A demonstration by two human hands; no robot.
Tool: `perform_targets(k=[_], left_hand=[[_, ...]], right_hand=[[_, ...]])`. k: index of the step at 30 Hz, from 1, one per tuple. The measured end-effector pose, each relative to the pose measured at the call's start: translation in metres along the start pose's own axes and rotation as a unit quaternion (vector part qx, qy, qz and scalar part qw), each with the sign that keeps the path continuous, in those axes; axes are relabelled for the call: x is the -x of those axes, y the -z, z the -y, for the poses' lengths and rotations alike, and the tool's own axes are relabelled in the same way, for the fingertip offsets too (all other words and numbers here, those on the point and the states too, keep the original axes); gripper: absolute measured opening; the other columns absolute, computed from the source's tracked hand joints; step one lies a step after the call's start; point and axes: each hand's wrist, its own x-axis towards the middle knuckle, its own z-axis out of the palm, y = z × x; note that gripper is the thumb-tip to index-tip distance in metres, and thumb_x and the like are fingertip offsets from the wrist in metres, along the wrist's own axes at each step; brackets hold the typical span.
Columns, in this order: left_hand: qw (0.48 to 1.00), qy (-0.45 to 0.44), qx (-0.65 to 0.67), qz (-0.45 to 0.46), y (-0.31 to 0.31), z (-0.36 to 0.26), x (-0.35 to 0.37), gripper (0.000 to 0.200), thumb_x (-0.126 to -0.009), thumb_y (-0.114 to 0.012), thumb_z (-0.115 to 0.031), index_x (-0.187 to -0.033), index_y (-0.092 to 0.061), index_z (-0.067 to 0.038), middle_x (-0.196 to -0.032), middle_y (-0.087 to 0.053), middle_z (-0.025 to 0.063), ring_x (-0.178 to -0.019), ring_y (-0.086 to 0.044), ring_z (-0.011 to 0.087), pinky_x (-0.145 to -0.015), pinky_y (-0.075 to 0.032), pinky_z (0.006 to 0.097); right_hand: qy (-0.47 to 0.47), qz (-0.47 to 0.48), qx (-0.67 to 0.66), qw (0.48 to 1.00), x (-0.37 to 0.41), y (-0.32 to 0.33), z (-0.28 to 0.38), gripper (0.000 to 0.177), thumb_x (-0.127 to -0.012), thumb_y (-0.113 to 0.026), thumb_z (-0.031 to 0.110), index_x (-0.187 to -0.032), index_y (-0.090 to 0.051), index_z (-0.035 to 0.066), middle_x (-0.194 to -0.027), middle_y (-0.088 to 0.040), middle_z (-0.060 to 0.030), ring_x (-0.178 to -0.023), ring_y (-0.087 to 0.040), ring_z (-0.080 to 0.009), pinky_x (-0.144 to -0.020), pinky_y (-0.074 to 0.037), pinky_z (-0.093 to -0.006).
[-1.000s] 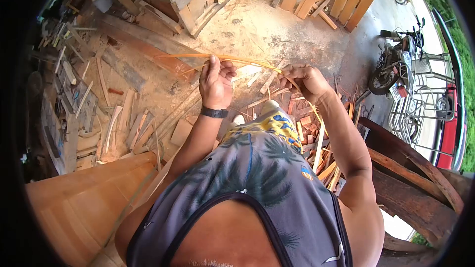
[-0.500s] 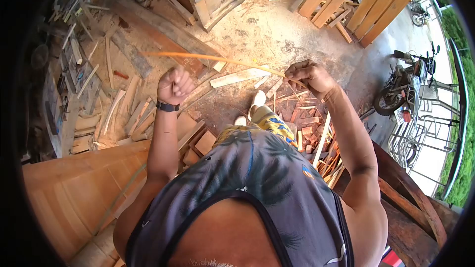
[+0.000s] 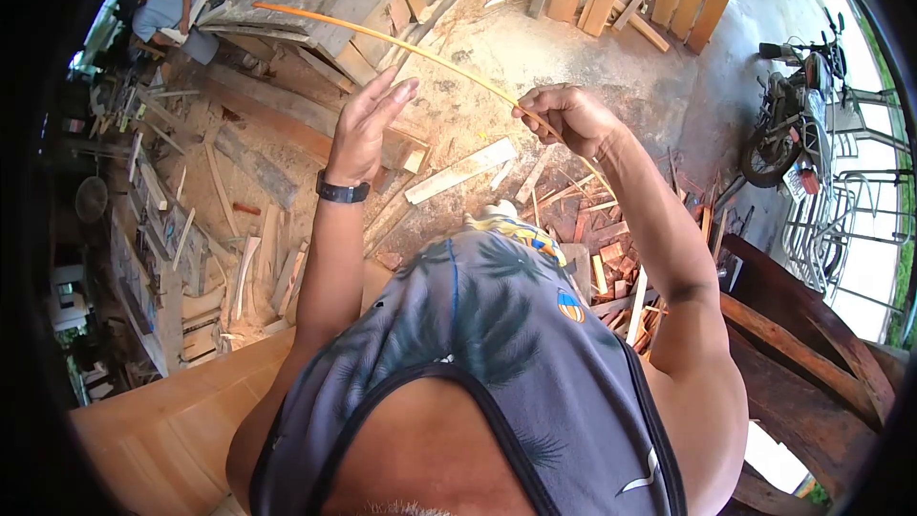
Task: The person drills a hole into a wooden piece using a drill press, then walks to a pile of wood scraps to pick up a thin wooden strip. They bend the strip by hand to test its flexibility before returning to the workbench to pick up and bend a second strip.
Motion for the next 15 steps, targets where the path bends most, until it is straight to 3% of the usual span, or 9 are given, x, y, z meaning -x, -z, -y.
perform_targets(k=[1, 3, 4, 7, 10, 12, 15], left_hand=[[1.000, 0.004, -0.006, 0.007, -0.017, -0.003, -0.016, 0.062, -0.097, -0.063, -0.014, -0.143, -0.034, 0.015, -0.133, -0.056, 0.0267, -0.125, -0.057, 0.0273, -0.108, -0.044, 0.0346], [0.995, -0.030, -0.096, 0.026, -0.046, -0.008, -0.045, 0.041, -0.099, -0.060, -0.013, -0.127, -0.050, 0.016, -0.108, -0.069, 0.0241, -0.101, -0.070, 0.0265, -0.091, -0.056, 0.0332], [0.993, -0.028, -0.104, 0.039, -0.055, -0.007, -0.054, 0.041, -0.099, -0.060, -0.013, -0.127, -0.050, 0.016, -0.108, -0.069, 0.0241, -0.101, -0.070, 0.0265, -0.091, -0.056, 0.0332], [0.987, -0.038, -0.154, -0.027, -0.076, 0.000, -0.076, 0.021, -0.099, -0.058, -0.009, -0.095, -0.062, 0.012, -0.079, -0.070, 0.0191, -0.074, -0.073, 0.0269, -0.073, -0.062, 0.0334], [0.988, -0.057, -0.142, -0.029, -0.083, 0.009, -0.095, 0.023, -0.097, -0.058, -0.010, -0.087, -0.064, 0.010, -0.076, -0.073, 0.0181, -0.069, -0.073, 0.0201, -0.065, -0.058, 0.0284], [0.985, -0.064, -0.158, -0.025, -0.088, 0.012, -0.102, 0.023, -0.096, -0.059, -0.010, -0.086, -0.065, 0.009, -0.075, -0.072, 0.0175, -0.070, -0.073, 0.0197, -0.065, -0.057, 0.0288], [0.969, -0.135, -0.207, -0.021, -0.096, 0.008, -0.111, 0.025, -0.095, -0.062, -0.013, -0.081, -0.066, 0.007, -0.071, -0.072, 0.0137, -0.057, -0.065, 0.0145, -0.057, -0.050, 0.0301]], right_hand=[[0.004, -0.026, 0.017, 1.000, -0.002, 0.004, 0.001, 0.021, -0.086, -0.059, 0.011, -0.096, -0.069, -0.004, -0.072, -0.062, -0.0063, -0.060, -0.051, -0.0123, -0.052, -0.036, -0.0252], [0.011, -0.041, 0.027, 0.999, -0.006, 0.016, 0.001, 0.021, -0.086, -0.059, 0.010, -0.096, -0.069, -0.004, -0.073, -0.063, -0.0073, -0.060, -0.052, -0.0126, -0.051, -0.037, -0.0253], [0.013, -0.053, 0.047, 0.997, -0.007, 0.019, 0.001, 0.021, -0.085, -0.059, 0.009, -0.097, -0.069, -0.005, -0.074, -0.064, -0.0082, -0.060, -0.052, -0.0130, -0.050, -0.037, -0.0254], [0.046, -0.066, 0.015, 0.997, -0.006, 0.033, 0.000, 0.023, -0.083, -0.060, 0.007, -0.098, -0.070, -0.007, -0.079, -0.067, -0.0111, -0.059, -0.054, -0.0134, -0.049, -0.039, -0.0255], [0.070, -0.050, 0.011, 0.996, -0.007, 0.050, -0.003, 0.025, -0.083, -0.061, 0.009, -0.098, -0.071, -0.008, -0.079, -0.069, -0.0119, -0.059, -0.055, -0.0126, -0.050, -0.041, -0.0252], [0.089, -0.042, 0.042, 0.994, -0.009, 0.055, -0.005, 0.025, -0.083, -0.062, 0.010, -0.098, -0.072, -0.007, -0.077, -0.068, -0.0110, -0.058, -0.055, -0.0121, -0.050, -0.042, -0.0249], [0.101, -0.069, 0.052, 0.991, -0.012, 0.057, -0.002, 0.021, -0.083, -0.065, 0.011, -0.092, -0.074, -0.006, -0.076, -0.069, -0.0093, -0.058, -0.055, -0.0112, -0.049, -0.041, -0.0250]])
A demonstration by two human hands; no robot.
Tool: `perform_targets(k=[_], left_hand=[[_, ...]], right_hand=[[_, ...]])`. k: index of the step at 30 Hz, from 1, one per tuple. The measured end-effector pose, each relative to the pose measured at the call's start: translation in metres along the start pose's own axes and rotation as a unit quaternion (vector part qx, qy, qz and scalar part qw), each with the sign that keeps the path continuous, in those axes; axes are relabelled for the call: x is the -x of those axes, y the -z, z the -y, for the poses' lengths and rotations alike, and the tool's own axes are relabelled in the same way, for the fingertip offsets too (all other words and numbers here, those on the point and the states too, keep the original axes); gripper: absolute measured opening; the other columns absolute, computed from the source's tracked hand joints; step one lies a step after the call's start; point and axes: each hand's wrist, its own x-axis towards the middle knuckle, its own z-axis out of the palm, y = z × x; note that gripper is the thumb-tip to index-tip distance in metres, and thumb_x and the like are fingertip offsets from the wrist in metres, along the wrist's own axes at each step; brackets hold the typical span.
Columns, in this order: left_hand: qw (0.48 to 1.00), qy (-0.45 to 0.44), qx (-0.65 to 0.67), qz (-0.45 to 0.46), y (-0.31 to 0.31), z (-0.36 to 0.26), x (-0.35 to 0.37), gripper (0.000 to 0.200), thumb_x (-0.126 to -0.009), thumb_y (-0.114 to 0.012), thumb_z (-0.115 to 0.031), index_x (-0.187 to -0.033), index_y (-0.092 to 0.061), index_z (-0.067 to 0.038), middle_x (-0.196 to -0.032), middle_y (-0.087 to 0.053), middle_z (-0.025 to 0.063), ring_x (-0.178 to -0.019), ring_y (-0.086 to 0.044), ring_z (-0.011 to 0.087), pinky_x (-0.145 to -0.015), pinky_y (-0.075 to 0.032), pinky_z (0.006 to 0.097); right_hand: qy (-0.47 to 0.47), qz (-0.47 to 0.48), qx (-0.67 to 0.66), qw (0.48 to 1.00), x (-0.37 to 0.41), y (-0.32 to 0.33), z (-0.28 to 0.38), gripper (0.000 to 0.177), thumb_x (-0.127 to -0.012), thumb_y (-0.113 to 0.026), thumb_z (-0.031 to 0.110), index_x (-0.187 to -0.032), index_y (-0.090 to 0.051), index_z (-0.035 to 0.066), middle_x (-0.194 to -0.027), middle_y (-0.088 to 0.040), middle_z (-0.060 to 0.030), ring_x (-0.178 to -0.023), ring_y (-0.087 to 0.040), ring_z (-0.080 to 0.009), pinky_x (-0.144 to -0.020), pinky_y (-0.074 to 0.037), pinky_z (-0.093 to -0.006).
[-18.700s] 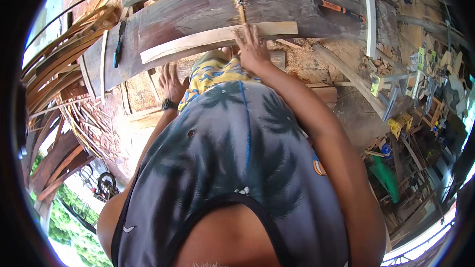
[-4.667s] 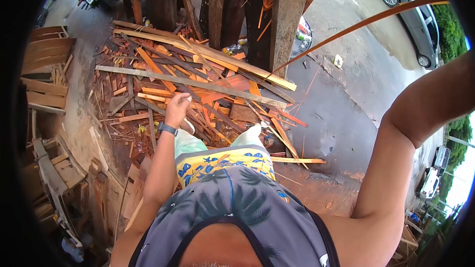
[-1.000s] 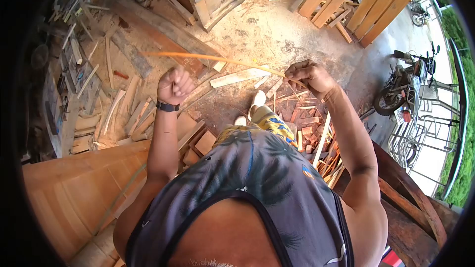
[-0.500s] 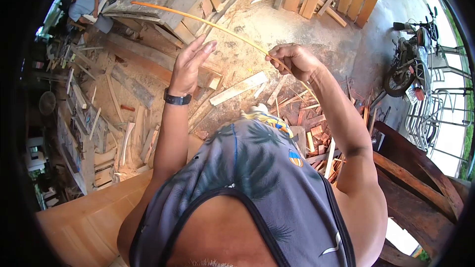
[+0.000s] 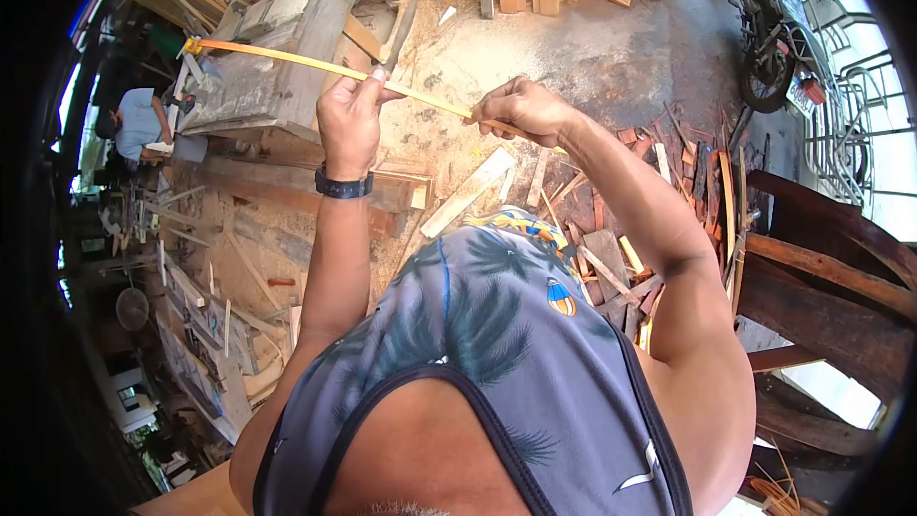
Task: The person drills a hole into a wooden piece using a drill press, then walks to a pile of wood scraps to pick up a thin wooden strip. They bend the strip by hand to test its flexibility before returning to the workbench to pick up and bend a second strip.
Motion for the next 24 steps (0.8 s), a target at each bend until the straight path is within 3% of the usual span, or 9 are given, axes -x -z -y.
perform_targets(k=[4, 7, 11, 13, 16, 19, 21, 22, 24], left_hand=[[0.980, -0.034, -0.193, 0.031, -0.022, -0.040, 0.003, 0.022, -0.094, -0.065, -0.014, -0.086, -0.068, 0.005, -0.067, -0.068, 0.0123, -0.062, -0.065, 0.0102, -0.057, -0.048, 0.0250], [0.908, -0.260, -0.328, 0.029, -0.052, -0.056, 0.011, 0.020, -0.088, -0.063, -0.015, -0.076, -0.063, 0.001, -0.057, -0.060, 0.0191, -0.053, -0.062, 0.0318, -0.076, -0.053, 0.0441], [0.896, -0.318, -0.281, 0.133, -0.083, -0.039, 0.029, 0.012, -0.083, -0.057, -0.011, -0.076, -0.062, -0.003, -0.057, -0.061, 0.0189, -0.057, -0.064, 0.0350, -0.098, -0.046, 0.0529], [0.884, -0.335, -0.283, 0.165, -0.088, -0.034, 0.036, 0.011, -0.080, -0.057, -0.011, -0.079, -0.063, -0.001, -0.057, -0.061, 0.0188, -0.057, -0.065, 0.0338, -0.100, -0.046, 0.0522], [0.875, -0.342, -0.291, 0.182, -0.095, -0.023, 0.046, 0.025, -0.076, -0.059, -0.012, -0.091, -0.064, 0.007, -0.057, -0.062, 0.0195, -0.058, -0.066, 0.0323, -0.101, -0.046, 0.0498], [0.895, -0.323, -0.255, 0.171, -0.096, -0.013, 0.044, 0.023, -0.077, -0.060, -0.013, -0.090, -0.065, 0.005, -0.059, -0.063, 0.0185, -0.059, -0.066, 0.0310, -0.103, -0.045, 0.0486], [0.912, -0.310, -0.227, 0.145, -0.081, -0.016, 0.029, 0.015, -0.081, -0.061, -0.012, -0.082, -0.067, 0.001, -0.060, -0.063, 0.0192, -0.059, -0.066, 0.0326, -0.086, -0.052, 0.0481], [0.952, -0.216, -0.197, 0.088, -0.071, -0.018, 0.019, 0.015, -0.084, -0.063, -0.013, -0.078, -0.066, 0.001, -0.058, -0.061, 0.0183, -0.058, -0.066, 0.0287, -0.074, -0.051, 0.0450], [0.993, -0.040, -0.104, 0.028, -0.045, -0.018, -0.005, 0.027, -0.093, -0.065, -0.016, -0.073, -0.065, 0.002, -0.054, -0.057, 0.0115, -0.056, -0.063, 0.0145, -0.049, -0.043, 0.0365]], right_hand=[[-0.024, -0.030, 0.028, 0.999, -0.008, -0.005, -0.002, 0.018, -0.083, -0.069, 0.014, -0.087, -0.076, -0.001, -0.071, -0.068, -0.0073, -0.054, -0.053, -0.0108, -0.048, -0.040, -0.0257], [-0.046, -0.040, 0.045, 0.997, -0.024, 0.001, -0.021, 0.014, -0.084, -0.069, 0.013, -0.081, -0.075, 0.001, -0.066, -0.066, -0.0074, -0.054, -0.053, -0.0111, -0.047, -0.040, -0.0276], [0.045, -0.020, 0.015, 0.999, -0.042, 0.026, -0.068, 0.017, -0.083, -0.073, 0.019, -0.089, -0.067, 0.004, -0.076, -0.063, -0.0030, -0.058, -0.054, -0.0103, -0.043, -0.038, -0.0303], [-0.032, 0.020, -0.073, 0.997, -0.043, 0.040, -0.086, 0.016, -0.084, -0.073, 0.019, -0.086, -0.066, 0.006, -0.076, -0.063, -0.0023, -0.060, -0.055, -0.0111, -0.044, -0.042, -0.0310], [0.059, 0.014, 0.182, 0.981, -0.038, 0.035, -0.083, 0.015, -0.087, -0.070, 0.019, -0.087, -0.066, 0.005, -0.075, -0.063, -0.0031, -0.064, -0.058, -0.0113, -0.047, -0.045, -0.0303], [0.023, -0.098, -0.001, 0.995, -0.038, 0.021, -0.073, 0.014, -0.089, -0.068, 0.016, -0.087, -0.066, 0.003, -0.075, -0.064, -0.0043, -0.065, -0.059, -0.0118, -0.049, -0.045, -0.0294], [-0.006, -0.177, -0.125, 0.976, -0.033, 0.015, -0.065, 0.014, -0.090, -0.066, 0.015, -0.087, -0.065, 0.002, -0.075, -0.064, -0.0050, -0.065, -0.059, -0.0122, -0.050, -0.045, -0.0287], [-0.036, -0.094, 0.002, 0.995, -0.026, 0.029, -0.057, 0.013, -0.093, -0.063, 0.010, -0.088, -0.066, -0.001, -0.076, -0.066, -0.0074, -0.065, -0.058, -0.0137, -0.053, -0.045, -0.0279], [-0.033, -0.112, -0.016, 0.993, -0.007, 0.015, -0.024, 0.010, -0.092, -0.062, 0.006, -0.089, -0.067, -0.003, -0.075, -0.066, -0.0093, -0.061, -0.056, -0.0140, -0.055, -0.044, -0.0271]])
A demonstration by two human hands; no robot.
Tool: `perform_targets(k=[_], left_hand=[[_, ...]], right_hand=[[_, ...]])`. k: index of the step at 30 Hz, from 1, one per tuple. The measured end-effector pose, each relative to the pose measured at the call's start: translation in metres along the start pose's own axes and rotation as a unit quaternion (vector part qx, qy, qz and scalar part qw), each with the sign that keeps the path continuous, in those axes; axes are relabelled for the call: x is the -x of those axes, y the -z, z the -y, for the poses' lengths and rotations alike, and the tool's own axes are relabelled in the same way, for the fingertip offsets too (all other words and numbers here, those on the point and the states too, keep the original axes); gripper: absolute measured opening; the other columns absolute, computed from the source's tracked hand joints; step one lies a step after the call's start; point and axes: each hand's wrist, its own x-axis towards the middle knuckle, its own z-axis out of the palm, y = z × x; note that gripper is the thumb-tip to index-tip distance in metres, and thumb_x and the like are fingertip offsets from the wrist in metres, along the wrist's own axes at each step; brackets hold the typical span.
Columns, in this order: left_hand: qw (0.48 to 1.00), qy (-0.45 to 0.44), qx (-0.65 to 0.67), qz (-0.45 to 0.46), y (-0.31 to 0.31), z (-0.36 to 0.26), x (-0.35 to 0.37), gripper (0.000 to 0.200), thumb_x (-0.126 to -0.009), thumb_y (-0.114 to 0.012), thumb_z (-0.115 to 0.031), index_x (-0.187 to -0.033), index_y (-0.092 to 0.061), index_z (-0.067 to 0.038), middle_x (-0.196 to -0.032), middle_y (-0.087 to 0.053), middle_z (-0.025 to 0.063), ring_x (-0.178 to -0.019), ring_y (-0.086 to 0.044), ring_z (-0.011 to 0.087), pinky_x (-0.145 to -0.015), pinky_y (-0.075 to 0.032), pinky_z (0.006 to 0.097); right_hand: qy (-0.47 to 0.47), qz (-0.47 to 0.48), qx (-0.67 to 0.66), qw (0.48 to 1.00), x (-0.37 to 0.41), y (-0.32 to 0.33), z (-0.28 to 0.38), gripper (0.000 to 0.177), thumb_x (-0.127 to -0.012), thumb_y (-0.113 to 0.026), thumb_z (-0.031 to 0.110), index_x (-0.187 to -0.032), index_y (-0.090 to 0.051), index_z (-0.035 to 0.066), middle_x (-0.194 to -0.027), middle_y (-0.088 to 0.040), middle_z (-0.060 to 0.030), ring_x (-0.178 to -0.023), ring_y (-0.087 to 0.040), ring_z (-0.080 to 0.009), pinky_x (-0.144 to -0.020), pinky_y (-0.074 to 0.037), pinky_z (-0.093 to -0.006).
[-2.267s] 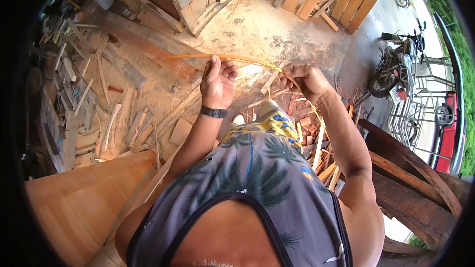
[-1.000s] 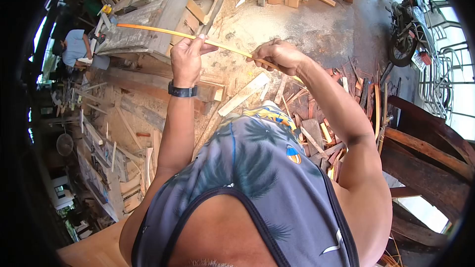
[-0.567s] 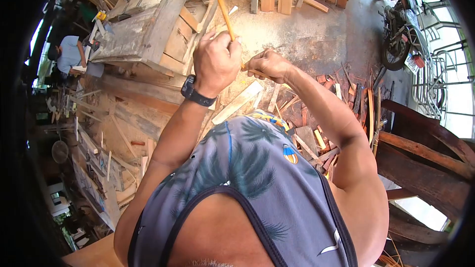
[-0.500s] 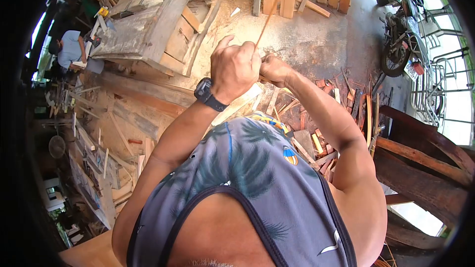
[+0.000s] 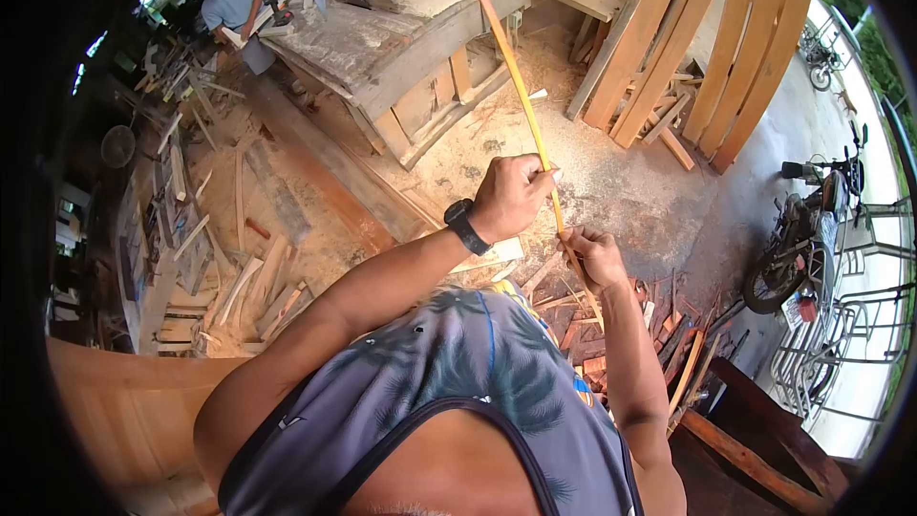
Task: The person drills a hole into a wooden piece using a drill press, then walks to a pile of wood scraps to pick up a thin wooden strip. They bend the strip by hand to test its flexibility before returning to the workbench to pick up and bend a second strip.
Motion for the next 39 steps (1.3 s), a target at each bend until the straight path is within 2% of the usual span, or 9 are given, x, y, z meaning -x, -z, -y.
perform_targets(k=[6, 13, 18, 22, 28, 31, 32, 34, 39], left_hand=[[0.815, 0.360, 0.448, 0.070, 0.015, 0.077, -0.023, 0.019, -0.093, -0.064, -0.020, -0.094, -0.068, -0.002, -0.085, -0.072, 0.0124, -0.076, -0.072, 0.0243, -0.073, -0.057, 0.0350], [0.502, 0.406, 0.666, 0.373, -0.078, 0.087, 0.038, 0.030, -0.101, -0.054, -0.032, -0.084, -0.068, -0.012, -0.086, -0.072, 0.0062, -0.086, -0.066, 0.0218, -0.082, -0.049, 0.0413], [0.720, 0.361, 0.589, 0.060, -0.032, 0.089, 0.007, 0.022, -0.099, -0.059, -0.029, -0.093, -0.065, -0.009, -0.083, -0.071, 0.0058, -0.078, -0.068, 0.0190, -0.076, -0.053, 0.0342], [0.969, 0.065, 0.203, -0.122, 0.000, 0.069, -0.019, 0.024, -0.093, -0.069, -0.019, -0.078, -0.058, -0.004, -0.064, -0.061, 0.0036, -0.062, -0.062, 0.0090, -0.053, -0.049, 0.0289], [0.906, -0.370, -0.200, -0.036, -0.047, -0.020, 0.032, 0.018, -0.074, -0.061, -0.020, -0.064, -0.054, -0.006, -0.062, -0.056, 0.0055, -0.072, -0.056, 0.0210, -0.067, -0.046, 0.0380], [0.945, -0.291, -0.143, -0.049, -0.037, -0.006, 0.014, 0.016, -0.077, -0.063, -0.017, -0.068, -0.055, -0.006, -0.060, -0.057, 0.0092, -0.066, -0.060, 0.0250, -0.067, -0.047, 0.0404], [0.961, -0.227, -0.086, -0.129, -0.021, -0.010, 0.007, 0.018, -0.082, -0.066, -0.014, -0.069, -0.056, -0.006, -0.063, -0.060, 0.0120, -0.061, -0.061, 0.0299, -0.065, -0.047, 0.0438], [0.990, 0.101, 0.060, -0.073, 0.027, -0.002, -0.005, 0.021, -0.090, -0.069, -0.016, -0.077, -0.061, -0.002, -0.064, -0.062, 0.0110, -0.060, -0.064, 0.0206, -0.059, -0.049, 0.0335], [0.712, 0.401, 0.576, 0.011, -0.027, 0.134, 0.019, 0.019, -0.097, -0.063, -0.029, -0.094, -0.063, -0.010, -0.084, -0.072, 0.0055, -0.085, -0.070, 0.0167, -0.076, -0.051, 0.0325]], right_hand=[[0.172, -0.009, -0.037, 0.984, 0.026, -0.021, 0.038, 0.005, -0.087, -0.064, 0.000, -0.087, -0.068, -0.003, -0.069, -0.064, -0.0077, -0.055, -0.051, -0.0101, -0.051, -0.038, -0.0238], [0.344, 0.127, -0.077, 0.927, 0.024, -0.041, 0.058, 0.007, -0.084, -0.067, 0.002, -0.082, -0.065, -0.004, -0.072, -0.064, -0.0099, -0.059, -0.053, -0.0130, -0.056, -0.040, -0.0254], [0.214, 0.037, -0.015, 0.976, 0.029, -0.022, 0.056, 0.007, -0.085, -0.065, 0.002, -0.084, -0.067, -0.004, -0.065, -0.063, -0.0084, -0.050, -0.052, -0.0116, -0.050, -0.040, -0.0241], [0.146, -0.055, 0.085, 0.984, 0.008, -0.022, 0.034, 0.011, -0.085, -0.065, 0.003, -0.076, -0.068, -0.002, -0.062, -0.062, -0.0061, -0.047, -0.047, -0.0081, -0.045, -0.034, -0.0235], [0.115, -0.117, 0.045, 0.985, -0.031, -0.034, -0.002, 0.025, -0.093, -0.063, 0.020, -0.108, -0.057, 0.001, -0.096, -0.059, -0.0056, -0.079, -0.059, -0.0141, -0.063, -0.049, -0.0275], [0.152, -0.234, -0.133, 0.951, -0.026, -0.062, 0.009, 0.026, -0.098, -0.057, 0.027, -0.088, -0.062, 0.003, -0.061, -0.052, 0.0008, -0.051, -0.051, -0.0090, -0.047, -0.043, -0.0287], [0.095, -0.063, 0.030, 0.993, -0.046, -0.001, -0.008, 0.017, -0.090, -0.064, 0.016, -0.099, -0.060, 0.002, -0.088, -0.063, -0.0060, -0.066, -0.059, -0.0136, -0.055, -0.046, -0.0269], [0.147, -0.036, 0.033, 0.988, -0.025, -0.009, 0.014, 0.013, -0.088, -0.062, 0.008, -0.078, -0.064, 0.001, -0.064, -0.058, -0.0030, -0.049, -0.044, -0.0077, -0.046, -0.033, -0.0236], [0.251, -0.035, 0.085, 0.964, 0.006, -0.043, 0.049, 0.010, -0.087, -0.063, 0.004, -0.078, -0.066, -0.001, -0.063, -0.060, -0.0035, -0.049, -0.042, -0.0062, -0.048, -0.030, -0.0224]])
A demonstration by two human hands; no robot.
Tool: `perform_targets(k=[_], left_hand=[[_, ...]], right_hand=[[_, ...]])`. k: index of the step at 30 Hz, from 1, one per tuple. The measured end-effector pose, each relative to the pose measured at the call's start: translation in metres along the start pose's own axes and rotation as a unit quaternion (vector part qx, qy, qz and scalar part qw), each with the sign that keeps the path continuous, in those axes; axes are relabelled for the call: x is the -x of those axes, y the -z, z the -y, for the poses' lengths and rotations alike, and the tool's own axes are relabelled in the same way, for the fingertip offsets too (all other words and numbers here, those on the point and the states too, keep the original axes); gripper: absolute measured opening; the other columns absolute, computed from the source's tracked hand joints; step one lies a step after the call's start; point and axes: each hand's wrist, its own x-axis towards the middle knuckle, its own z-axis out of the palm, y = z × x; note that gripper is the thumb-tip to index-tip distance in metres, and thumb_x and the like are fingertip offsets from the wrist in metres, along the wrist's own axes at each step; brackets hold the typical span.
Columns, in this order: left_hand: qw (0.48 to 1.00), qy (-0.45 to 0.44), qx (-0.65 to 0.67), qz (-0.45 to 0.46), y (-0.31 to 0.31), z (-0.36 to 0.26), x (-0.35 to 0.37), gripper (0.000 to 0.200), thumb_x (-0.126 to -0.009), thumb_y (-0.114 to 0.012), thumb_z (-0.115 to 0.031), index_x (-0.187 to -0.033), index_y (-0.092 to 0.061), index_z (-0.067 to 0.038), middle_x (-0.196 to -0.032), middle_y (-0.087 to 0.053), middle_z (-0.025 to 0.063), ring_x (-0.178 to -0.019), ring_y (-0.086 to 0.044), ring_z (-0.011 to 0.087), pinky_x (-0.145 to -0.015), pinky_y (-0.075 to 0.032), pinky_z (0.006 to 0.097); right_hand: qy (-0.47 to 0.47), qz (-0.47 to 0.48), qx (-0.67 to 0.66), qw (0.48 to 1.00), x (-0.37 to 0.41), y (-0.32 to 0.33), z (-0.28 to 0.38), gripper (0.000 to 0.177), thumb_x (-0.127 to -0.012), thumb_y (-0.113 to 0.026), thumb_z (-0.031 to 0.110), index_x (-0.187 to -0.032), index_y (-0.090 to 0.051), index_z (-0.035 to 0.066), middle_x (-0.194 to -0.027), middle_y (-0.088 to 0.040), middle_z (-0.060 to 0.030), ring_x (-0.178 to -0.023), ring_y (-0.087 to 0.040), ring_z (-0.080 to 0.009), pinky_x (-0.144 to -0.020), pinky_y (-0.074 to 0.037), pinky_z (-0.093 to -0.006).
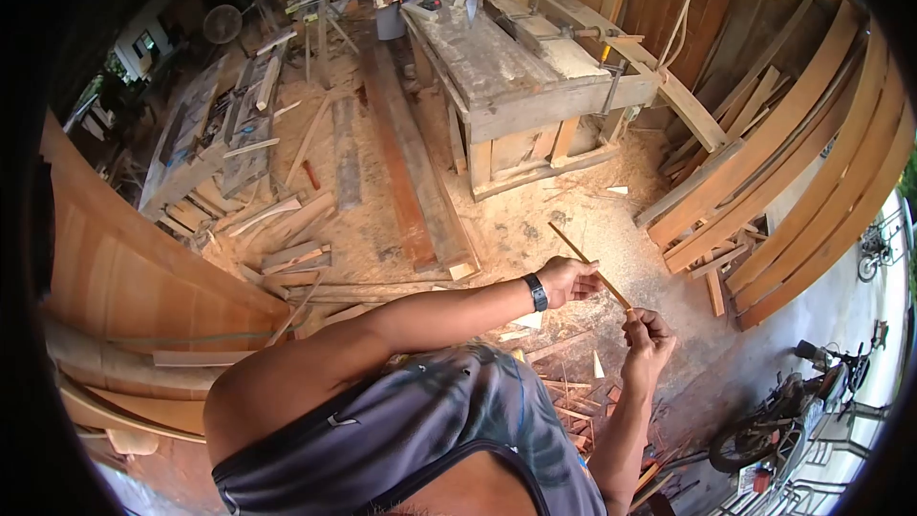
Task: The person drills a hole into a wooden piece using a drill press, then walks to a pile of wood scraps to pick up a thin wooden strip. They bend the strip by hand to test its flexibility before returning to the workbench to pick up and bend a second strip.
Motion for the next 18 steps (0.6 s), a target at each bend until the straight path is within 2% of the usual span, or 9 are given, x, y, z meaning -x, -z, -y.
perform_targets(k=[2, 4, 5, 6, 7, 10, 11, 14, 18], left_hand=[[0.996, 0.061, 0.053, 0.022, 0.006, 0.027, -0.004, 0.026, -0.097, -0.063, -0.035, -0.086, -0.061, -0.012, -0.081, -0.071, 0.0055, -0.081, -0.069, 0.0201, -0.074, -0.051, 0.0353], [0.981, 0.159, -0.108, -0.004, 0.002, 0.019, 0.004, 0.031, -0.096, -0.063, -0.037, -0.079, -0.058, -0.011, -0.067, -0.067, 0.0099, -0.062, -0.066, 0.0256, -0.059, -0.050, 0.0399], [0.923, -0.001, -0.380, -0.064, 0.002, 0.016, 0.008, 0.031, -0.094, -0.063, -0.034, -0.077, -0.056, -0.009, -0.065, -0.065, 0.0130, -0.058, -0.064, 0.0278, -0.057, -0.049, 0.0419], [0.765, -0.160, -0.613, -0.119, -0.004, 0.009, 0.015, 0.030, -0.092, -0.064, -0.031, -0.076, -0.055, -0.007, -0.062, -0.063, 0.0160, -0.054, -0.062, 0.0301, -0.054, -0.048, 0.0438], [0.704, -0.329, -0.603, -0.178, -0.008, 0.009, 0.018, 0.022, -0.088, -0.064, -0.026, -0.084, -0.059, -0.004, -0.062, -0.060, 0.0197, -0.052, -0.060, 0.0328, -0.053, -0.047, 0.0453], [0.554, -0.539, -0.634, 0.027, -0.059, -0.040, 0.076, 0.030, -0.079, -0.063, -0.015, -0.106, -0.063, -0.002, -0.103, -0.068, 0.0165, -0.104, -0.063, 0.0290, -0.088, -0.047, 0.0437], [0.522, -0.523, -0.664, 0.113, -0.055, -0.037, 0.064, 0.039, -0.077, -0.061, -0.014, -0.114, -0.061, -0.001, -0.123, -0.061, 0.0168, -0.126, -0.050, 0.0302, -0.100, -0.037, 0.0461], [0.497, -0.211, -0.804, 0.249, -0.068, -0.055, 0.066, 0.028, -0.079, -0.060, -0.017, -0.096, -0.070, 0.002, -0.092, -0.071, 0.0196, -0.094, -0.066, 0.0365, -0.097, -0.043, 0.0461], [0.443, -0.189, -0.832, 0.275, -0.068, -0.047, 0.043, 0.026, -0.081, -0.060, -0.020, -0.084, -0.073, 0.002, -0.081, -0.070, 0.0221, -0.082, -0.067, 0.0409, -0.085, -0.051, 0.0460]], right_hand=[[-0.016, -0.005, -0.003, 1.000, -0.011, -0.008, -0.001, 0.009, -0.085, -0.063, 0.004, -0.079, -0.068, -0.001, -0.063, -0.060, -0.0035, -0.049, -0.042, -0.0062, -0.048, -0.031, -0.0224], [-0.053, 0.015, -0.014, 0.998, -0.017, 0.001, -0.006, 0.008, -0.084, -0.064, 0.003, -0.079, -0.068, -0.001, -0.062, -0.059, -0.0035, -0.049, -0.043, -0.0066, -0.047, -0.031, -0.0228], [-0.086, 0.021, -0.024, 0.996, -0.017, 0.006, -0.010, 0.008, -0.084, -0.064, 0.003, -0.079, -0.068, -0.001, -0.062, -0.059, -0.0036, -0.048, -0.043, -0.0068, -0.047, -0.031, -0.0230], [-0.119, 0.027, -0.034, 0.992, -0.017, 0.008, -0.012, 0.008, -0.084, -0.064, 0.003, -0.079, -0.068, -0.001, -0.061, -0.059, -0.0038, -0.048, -0.043, -0.0070, -0.047, -0.031, -0.0232], [-0.132, 0.030, -0.010, 0.991, -0.015, 0.009, -0.014, 0.007, -0.084, -0.064, 0.003, -0.080, -0.069, 0.000, -0.061, -0.060, -0.0042, -0.047, -0.043, -0.0073, -0.046, -0.031, -0.0234], [-0.159, 0.062, -0.003, 0.985, -0.007, 0.003, -0.030, 0.007, -0.084, -0.064, 0.004, -0.080, -0.068, 0.000, -0.062, -0.060, -0.0041, -0.047, -0.043, -0.0073, -0.045, -0.030, -0.0233], [-0.169, 0.070, -0.020, 0.983, -0.003, -0.003, -0.030, 0.007, -0.084, -0.065, 0.004, -0.080, -0.068, 0.001, -0.062, -0.060, -0.0035, -0.047, -0.043, -0.0069, -0.045, -0.029, -0.0230], [-0.156, 0.074, 0.009, 0.985, 0.003, -0.016, -0.026, 0.007, -0.085, -0.063, 0.004, -0.080, -0.068, 0.001, -0.062, -0.058, -0.0043, -0.047, -0.043, -0.0071, -0.045, -0.031, -0.0229], [-0.123, 0.071, 0.099, 0.985, 0.019, -0.028, -0.037, 0.011, -0.086, -0.066, 0.009, -0.079, -0.065, 0.001, -0.065, -0.060, -0.0043, -0.053, -0.047, -0.0063, -0.048, -0.033, -0.0225]])
